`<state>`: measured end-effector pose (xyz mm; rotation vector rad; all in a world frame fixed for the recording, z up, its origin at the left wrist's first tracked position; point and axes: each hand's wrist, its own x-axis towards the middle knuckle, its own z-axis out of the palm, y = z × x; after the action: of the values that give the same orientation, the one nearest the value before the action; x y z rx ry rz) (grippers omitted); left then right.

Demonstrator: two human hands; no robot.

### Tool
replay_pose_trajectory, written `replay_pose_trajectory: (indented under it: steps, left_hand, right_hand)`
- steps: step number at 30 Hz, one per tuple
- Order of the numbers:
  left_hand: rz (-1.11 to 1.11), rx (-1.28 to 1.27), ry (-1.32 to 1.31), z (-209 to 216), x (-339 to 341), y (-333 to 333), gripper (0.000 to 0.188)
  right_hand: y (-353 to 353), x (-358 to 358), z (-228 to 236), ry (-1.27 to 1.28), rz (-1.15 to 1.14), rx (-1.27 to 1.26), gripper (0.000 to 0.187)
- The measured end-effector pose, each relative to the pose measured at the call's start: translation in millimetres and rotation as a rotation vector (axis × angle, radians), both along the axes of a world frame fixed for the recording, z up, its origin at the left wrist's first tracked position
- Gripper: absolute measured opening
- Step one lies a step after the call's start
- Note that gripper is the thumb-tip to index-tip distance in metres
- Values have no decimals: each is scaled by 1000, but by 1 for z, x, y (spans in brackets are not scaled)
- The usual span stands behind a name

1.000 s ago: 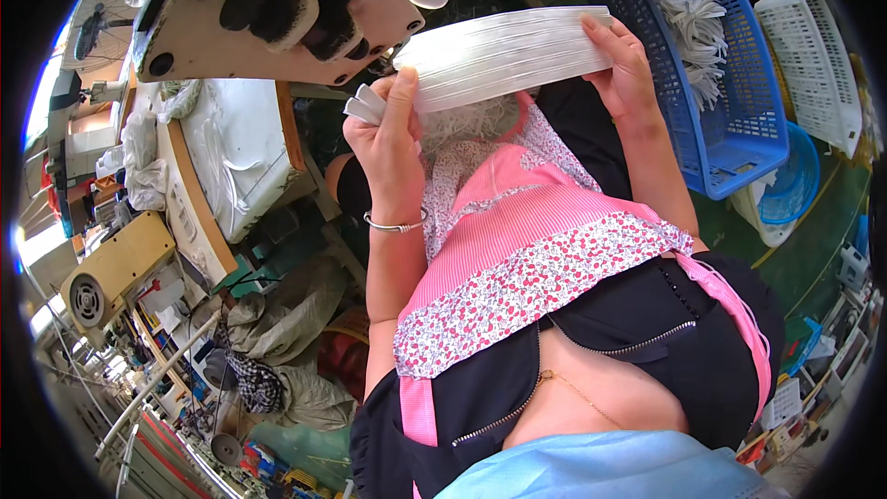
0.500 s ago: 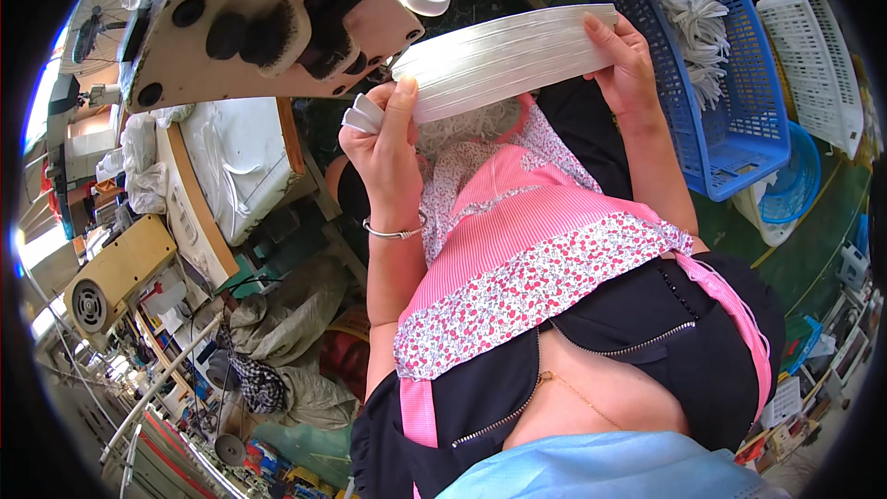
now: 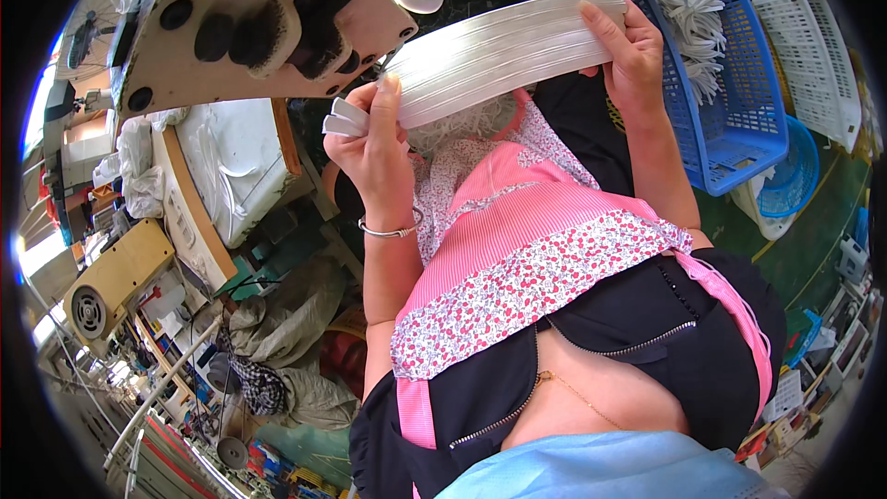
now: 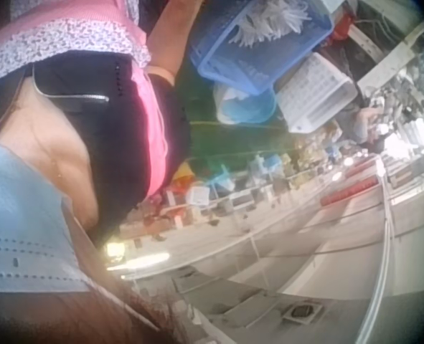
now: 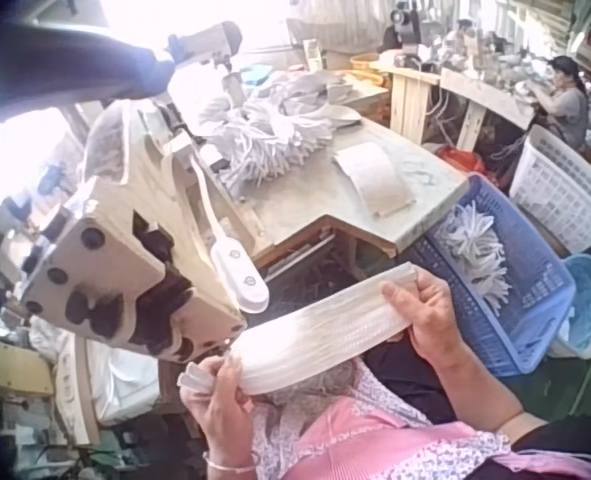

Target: Stitching white shoe straps using an industrial sewing machine.

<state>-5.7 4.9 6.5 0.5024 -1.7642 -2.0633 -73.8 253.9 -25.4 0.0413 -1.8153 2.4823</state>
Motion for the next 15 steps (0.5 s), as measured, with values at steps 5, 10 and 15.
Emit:
replay_pose_trajectory:
  steps: [5, 10, 15]
  left_hand:
    - [83, 48, -8, 0, 5, -4, 17]
    - [33, 104, 51, -14, 4, -25, 17]
    - [-149, 464, 132, -30, -6, -31, 14]
  right_hand:
    - [-8, -1, 6, 7, 18, 9, 16]
    - [-18, 0, 10, 30, 37, -5, 15]
    - [-18, 1, 12, 37, 51, -27, 14]
